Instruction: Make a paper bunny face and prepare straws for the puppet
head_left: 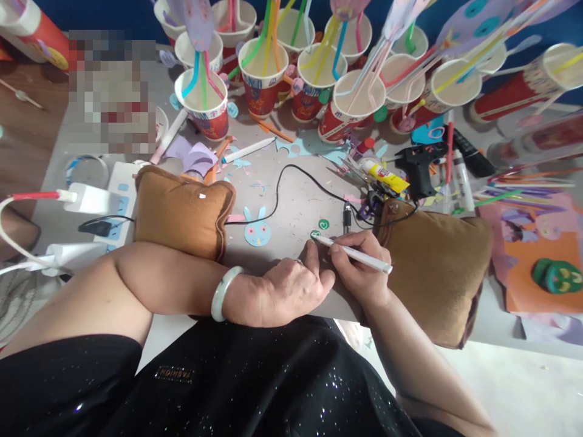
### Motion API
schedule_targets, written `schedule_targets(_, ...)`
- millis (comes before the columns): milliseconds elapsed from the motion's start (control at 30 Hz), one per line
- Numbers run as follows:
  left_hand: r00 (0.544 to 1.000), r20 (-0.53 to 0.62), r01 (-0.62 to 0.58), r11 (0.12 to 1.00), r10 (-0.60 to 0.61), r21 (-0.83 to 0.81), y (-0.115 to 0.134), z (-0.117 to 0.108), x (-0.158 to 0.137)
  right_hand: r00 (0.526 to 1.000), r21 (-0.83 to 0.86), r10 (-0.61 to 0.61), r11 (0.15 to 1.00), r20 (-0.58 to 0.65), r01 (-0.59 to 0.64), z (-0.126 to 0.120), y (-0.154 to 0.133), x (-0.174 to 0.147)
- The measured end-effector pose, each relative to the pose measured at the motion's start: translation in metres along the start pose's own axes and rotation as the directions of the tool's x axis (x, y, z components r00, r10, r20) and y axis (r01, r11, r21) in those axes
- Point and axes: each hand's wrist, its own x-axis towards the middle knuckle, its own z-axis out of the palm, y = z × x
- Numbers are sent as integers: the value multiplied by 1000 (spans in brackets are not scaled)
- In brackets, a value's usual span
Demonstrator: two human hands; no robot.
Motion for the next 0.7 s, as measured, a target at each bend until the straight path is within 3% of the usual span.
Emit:
schedule_targets(500,1000,28,9,999,-8,-39,0,-1,1,1000,2,-19,1000,0,19,0,2,-1)
schedule_targets(700,996,89,-7,997,14,-78,-2,-6,1,1000,4,4,1000,1,-4,0,2,-1)
